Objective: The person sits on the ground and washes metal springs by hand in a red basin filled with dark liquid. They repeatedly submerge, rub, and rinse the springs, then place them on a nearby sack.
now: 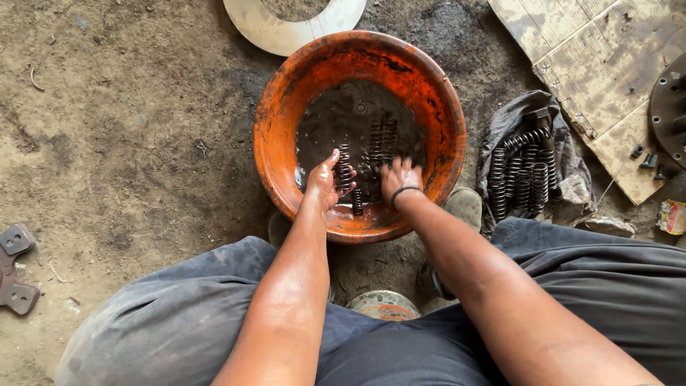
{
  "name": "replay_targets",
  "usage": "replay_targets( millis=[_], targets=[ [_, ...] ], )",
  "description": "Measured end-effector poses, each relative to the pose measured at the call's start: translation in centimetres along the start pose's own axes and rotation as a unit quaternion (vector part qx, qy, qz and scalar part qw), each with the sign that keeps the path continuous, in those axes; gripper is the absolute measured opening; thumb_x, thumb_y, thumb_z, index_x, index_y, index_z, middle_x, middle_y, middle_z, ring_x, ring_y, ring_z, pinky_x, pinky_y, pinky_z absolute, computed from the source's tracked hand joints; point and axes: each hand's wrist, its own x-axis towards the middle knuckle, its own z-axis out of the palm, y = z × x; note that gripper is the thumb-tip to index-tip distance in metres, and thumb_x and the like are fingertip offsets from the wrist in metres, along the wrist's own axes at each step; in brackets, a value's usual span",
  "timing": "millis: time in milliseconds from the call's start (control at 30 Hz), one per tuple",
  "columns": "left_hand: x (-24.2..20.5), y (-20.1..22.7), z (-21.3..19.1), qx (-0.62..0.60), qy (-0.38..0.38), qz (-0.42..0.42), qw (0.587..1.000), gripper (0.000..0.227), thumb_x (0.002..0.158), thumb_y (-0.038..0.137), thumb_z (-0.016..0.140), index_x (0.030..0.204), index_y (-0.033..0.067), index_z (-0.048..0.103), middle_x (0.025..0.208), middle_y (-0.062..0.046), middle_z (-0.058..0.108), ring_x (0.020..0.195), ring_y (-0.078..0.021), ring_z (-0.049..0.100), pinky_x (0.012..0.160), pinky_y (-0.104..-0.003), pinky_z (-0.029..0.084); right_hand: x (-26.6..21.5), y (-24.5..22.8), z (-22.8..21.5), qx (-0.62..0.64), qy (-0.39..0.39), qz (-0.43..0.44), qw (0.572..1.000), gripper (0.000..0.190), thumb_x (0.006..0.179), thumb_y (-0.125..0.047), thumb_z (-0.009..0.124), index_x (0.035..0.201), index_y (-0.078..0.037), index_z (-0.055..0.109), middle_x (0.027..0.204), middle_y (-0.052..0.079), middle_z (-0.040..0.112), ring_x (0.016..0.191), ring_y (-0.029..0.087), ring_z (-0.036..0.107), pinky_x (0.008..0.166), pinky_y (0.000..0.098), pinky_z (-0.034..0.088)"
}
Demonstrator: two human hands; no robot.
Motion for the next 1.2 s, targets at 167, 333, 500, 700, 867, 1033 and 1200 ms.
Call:
replay_targets(
  millis=[167,333,500,700,867,1033,1200],
  targets=[
    [-0.1,0.3,0.5,0.013,-0.018,0.002,1.0,0.042,0.096,0.053,0.06,0.097,0.0113,0.067,0.085,-0.006,0.073,0.08,-0.0209,0.072,0.066,-0.045,0.057,0.8,-1.7,3.1,0.205,-0.091,-0.051,0.973,0.037,0.087,-0.017,0.065,0.123,-0.016,0.07,0.122,0.017,0.066,0.117,0.034,0.06,0.096,0.043,0.049],
    [-0.3,1.0,0.0,-0.015,0.013,0.025,0.999,0.058,0.089,0.071,0.059,0.095,0.0133,0.065,0.08,-0.006,0.069,0.076,-0.0221,0.069,0.068,-0.048,0.056,2.7,-1.0,-0.1,0.589,-0.142,-0.057,0.793,0.032,0.076,-0.016,0.077,0.104,-0.003,0.073,0.086,0.008,0.073,0.075,0.019,0.066,0.069,0.0351,0.055],
    [1.7,0.5,-1.0,-0.057,0.002,0.023,0.998,0.068,0.081,0.08,0.055,0.089,0.0125,0.063,0.078,-0.006,0.067,0.073,-0.0244,0.066,0.069,-0.048,0.054,0.6,-2.2,-8.9,0.56,-0.066,-0.106,0.819,0.038,0.087,-0.038,0.077,0.099,-0.002,0.071,0.082,0.007,0.07,0.071,0.012,0.061,0.064,0.033,0.049],
    [5.5,-0.6,0.9,-0.076,-0.023,0.161,0.984,0.053,0.099,0.069,0.063,0.092,0.0182,0.049,0.086,-0.001,0.055,0.08,-0.0198,0.056,0.078,-0.04,0.047,-3.5,-8.5,-9.0,0.295,0.52,0.005,0.802,0.026,0.092,-0.036,0.064,0.092,-0.01,0.068,0.09,0.016,0.072,0.083,0.036,0.068,0.072,0.0486,0.05],
    [2.9,-3.5,6.3,-0.099,-0.052,0.145,0.983,0.059,0.092,0.06,0.057,0.121,0.0098,0.067,0.12,-0.011,0.068,0.111,-0.022,0.061,0.103,-0.039,0.049,0.7,-3.5,-5.8,0.512,0.337,0.191,0.767,0.037,0.098,-0.04,0.057,0.1,-0.005,0.07,0.089,0.023,0.072,0.083,0.045,0.069,0.074,0.0528,0.053],
    [2.2,-6.4,8.6,-0.033,-0.117,0.131,0.984,0.057,0.096,0.059,0.052,0.131,0.0146,0.06,0.129,-0.006,0.064,0.117,-0.0232,0.06,0.103,-0.042,0.047,3.9,3.2,-3.9,0.64,0.189,0.251,0.702,0.031,0.087,-0.033,0.071,0.094,-0.003,0.074,0.087,0.017,0.074,0.082,0.034,0.074,0.078,0.0455,0.057],
    [5.8,-3.4,5.7,0.179,0.033,0.354,0.918,0.072,0.1,0.07,0.039,0.124,0.0095,0.07,0.117,-0.009,0.072,0.107,-0.0243,0.066,0.098,-0.04,0.049,3.0,-3.3,-5.0,0.706,0.179,0.102,0.678,0.032,0.096,-0.034,0.059,0.109,-0.007,0.073,0.098,0.017,0.075,0.091,0.034,0.07,0.082,0.0446,0.056]
  ],
)
